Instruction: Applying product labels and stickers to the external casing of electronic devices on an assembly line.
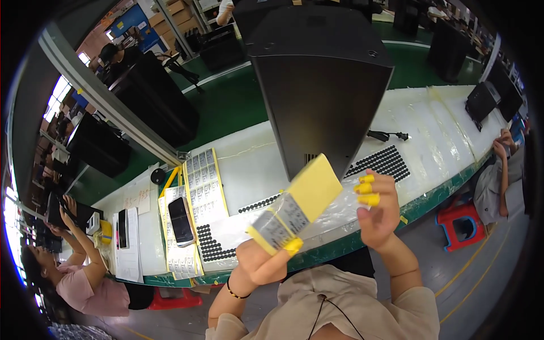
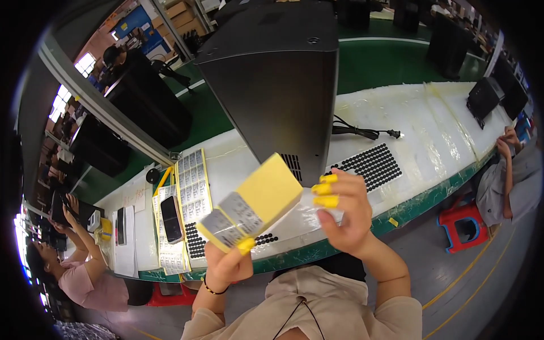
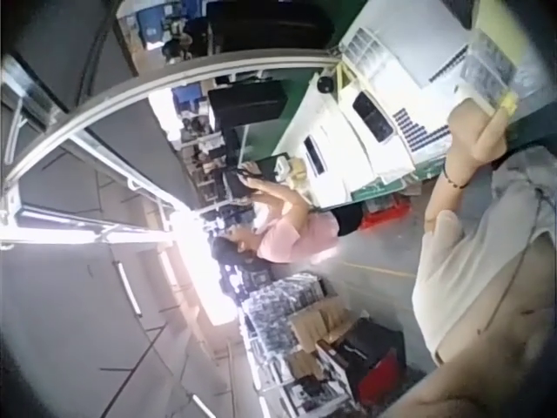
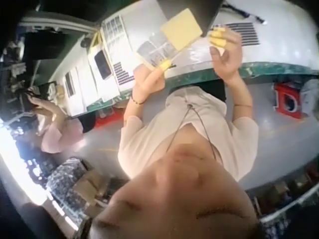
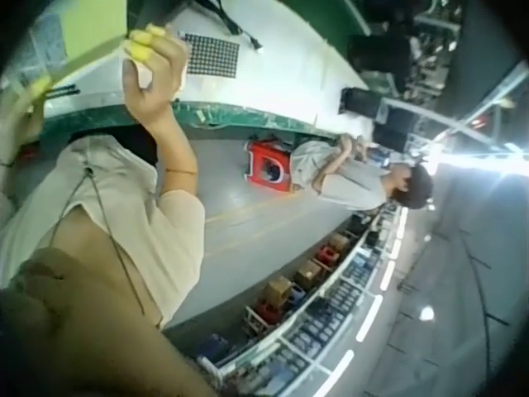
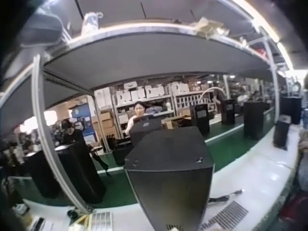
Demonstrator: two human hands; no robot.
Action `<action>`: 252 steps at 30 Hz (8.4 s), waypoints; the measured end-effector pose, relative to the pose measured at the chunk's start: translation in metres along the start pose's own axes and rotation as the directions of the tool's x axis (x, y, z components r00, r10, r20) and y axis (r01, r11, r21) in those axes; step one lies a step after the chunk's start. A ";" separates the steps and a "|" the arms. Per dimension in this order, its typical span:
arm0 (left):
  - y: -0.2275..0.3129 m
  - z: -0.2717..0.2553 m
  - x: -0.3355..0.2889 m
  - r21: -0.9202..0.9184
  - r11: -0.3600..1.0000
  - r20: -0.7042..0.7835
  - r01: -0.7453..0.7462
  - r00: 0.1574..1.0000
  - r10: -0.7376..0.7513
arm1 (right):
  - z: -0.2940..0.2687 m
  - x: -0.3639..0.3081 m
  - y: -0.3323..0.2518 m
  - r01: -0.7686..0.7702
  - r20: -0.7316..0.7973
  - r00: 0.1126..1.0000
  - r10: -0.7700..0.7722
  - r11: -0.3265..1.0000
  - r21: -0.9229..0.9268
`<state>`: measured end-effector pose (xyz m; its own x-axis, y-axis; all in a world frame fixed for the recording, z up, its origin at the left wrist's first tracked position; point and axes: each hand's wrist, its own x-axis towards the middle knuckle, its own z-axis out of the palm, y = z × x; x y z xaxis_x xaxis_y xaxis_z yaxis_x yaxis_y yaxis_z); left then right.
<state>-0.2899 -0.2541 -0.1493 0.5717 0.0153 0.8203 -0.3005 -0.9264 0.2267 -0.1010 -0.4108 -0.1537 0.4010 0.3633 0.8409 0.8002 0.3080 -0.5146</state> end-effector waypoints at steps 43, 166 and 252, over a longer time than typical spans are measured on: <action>-0.044 -0.025 0.078 0.095 0.915 -0.655 0.393 0.717 -0.240 | -0.010 -0.008 -0.022 0.296 0.139 0.943 -0.303 0.953 0.071; -0.064 0.029 0.203 -0.924 0.333 -0.101 0.187 0.721 -0.686 | -0.052 -0.041 0.080 -0.262 0.352 0.840 0.413 0.877 -0.403; 0.019 0.052 -0.049 -0.576 0.022 0.407 0.817 0.311 -0.859 | -0.022 0.186 0.001 0.410 0.050 0.903 -0.426 0.823 -0.393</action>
<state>-0.2835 -0.2919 -0.2127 0.7468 0.6470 -0.1537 0.0205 0.2086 0.9778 -0.0158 -0.3619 0.0054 -0.0010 0.2408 0.9706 0.9983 0.0574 -0.0132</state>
